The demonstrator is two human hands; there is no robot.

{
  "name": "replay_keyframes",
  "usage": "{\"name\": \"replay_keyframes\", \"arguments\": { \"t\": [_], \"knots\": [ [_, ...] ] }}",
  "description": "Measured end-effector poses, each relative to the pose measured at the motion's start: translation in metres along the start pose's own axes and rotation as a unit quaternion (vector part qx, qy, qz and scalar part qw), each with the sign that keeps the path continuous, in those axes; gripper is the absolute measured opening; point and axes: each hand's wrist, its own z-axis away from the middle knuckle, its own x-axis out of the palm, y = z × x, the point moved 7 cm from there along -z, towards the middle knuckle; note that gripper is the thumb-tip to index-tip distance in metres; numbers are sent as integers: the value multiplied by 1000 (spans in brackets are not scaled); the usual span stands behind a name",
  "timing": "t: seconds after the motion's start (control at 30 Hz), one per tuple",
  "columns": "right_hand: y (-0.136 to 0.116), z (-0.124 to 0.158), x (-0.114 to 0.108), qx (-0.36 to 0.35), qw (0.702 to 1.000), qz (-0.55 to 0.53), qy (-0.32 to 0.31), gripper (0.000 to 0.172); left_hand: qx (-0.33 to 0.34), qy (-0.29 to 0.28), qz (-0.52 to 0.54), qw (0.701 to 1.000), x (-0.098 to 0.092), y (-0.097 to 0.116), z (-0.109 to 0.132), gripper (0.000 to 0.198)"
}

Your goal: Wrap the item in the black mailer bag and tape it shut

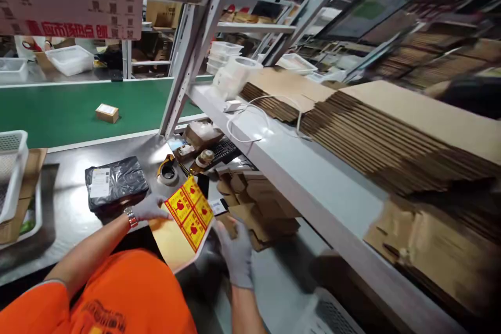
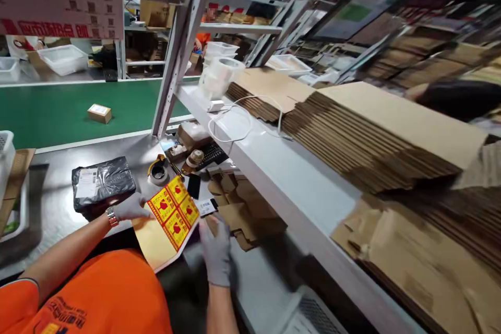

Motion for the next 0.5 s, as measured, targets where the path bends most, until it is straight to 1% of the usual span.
{"name": "replay_keyframes", "arguments": {
  "t": [0.03,0.07,0.1,0.13,0.17,0.2,0.23,0.27,0.33,0.43,0.5],
  "knots": [
    [-21,10,18,-66,997,18,-30,35,1,13,-2,1000,1,-3,4,61],
    [-43,22,40,-136,987,28,-80,32,1,21,-7,1000,2,-5,9,60],
    [-63,36,63,-195,970,30,-139,30,-1,27,-17,999,3,-7,12,58],
    [-80,49,84,-235,952,25,-192,31,-2,31,-37,999,3,-9,16,55],
    [-93,60,101,-261,938,19,-229,32,-2,38,-66,997,2,-10,21,50],
    [-104,68,115,-278,928,15,-246,34,3,46,-99,994,-1,-10,25,43],
    [-112,72,125,-287,925,13,-251,34,12,56,-132,990,-3,-9,30,35],
    [-117,75,133,-292,923,11,-249,34,23,63,-160,985,-6,-8,35,27],
    [-124,79,142,-302,921,11,-247,32,49,67,-190,978,-10,-6,45,21],
    [-129,82,146,-321,916,17,-239,28,96,54,-200,974,-12,-4,58,16],
    [-134,86,148,-331,913,17,-239,27,132,48,-204,969,-12,-3,66,10]
  ]
}}
